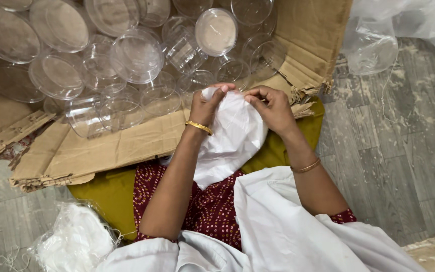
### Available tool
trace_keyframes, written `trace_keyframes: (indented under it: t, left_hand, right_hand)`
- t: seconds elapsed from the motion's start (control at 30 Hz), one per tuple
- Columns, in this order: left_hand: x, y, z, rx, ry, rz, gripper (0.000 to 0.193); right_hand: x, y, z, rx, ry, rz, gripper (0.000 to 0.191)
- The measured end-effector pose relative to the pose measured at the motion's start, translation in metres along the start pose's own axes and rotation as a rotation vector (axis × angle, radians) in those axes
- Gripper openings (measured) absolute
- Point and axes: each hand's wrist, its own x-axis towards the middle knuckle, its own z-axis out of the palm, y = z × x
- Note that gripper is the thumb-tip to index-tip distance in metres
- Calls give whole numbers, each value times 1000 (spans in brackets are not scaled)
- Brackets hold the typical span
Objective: The person sits on the floor in front of a large cardboard box filled with clear plastic containers. They pick up containers, place them into a clear plastic bag, gather and twist the bag closed, and set filled bags aside, repeating the packing cycle.
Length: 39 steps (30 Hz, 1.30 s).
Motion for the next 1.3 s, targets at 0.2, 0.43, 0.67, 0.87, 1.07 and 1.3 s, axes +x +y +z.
trace_keyframes:
  t: [0.2,0.43,0.67,0.87,1.07,1.3]
  left_hand:
    - [1,-15,-9,-1,26,27,26]
    - [-6,-9,-27,26,-54,-252,23]
    - [3,30,-63,-37,74,-268,33]
    - [59,12,-40,1110,106,-12,36]
    - [92,-7,-21,1468,208,-87,22]
    - [52,5,-12,1167,93,-5,39]
  right_hand:
    - [-4,2,9,-252,26,75,17]
    - [12,32,12,530,159,60,19]
    - [13,72,-22,1186,7,258,18]
    - [56,78,-17,355,62,600,12]
    - [86,84,13,277,133,619,11]
    - [15,36,-9,-283,459,4,15]
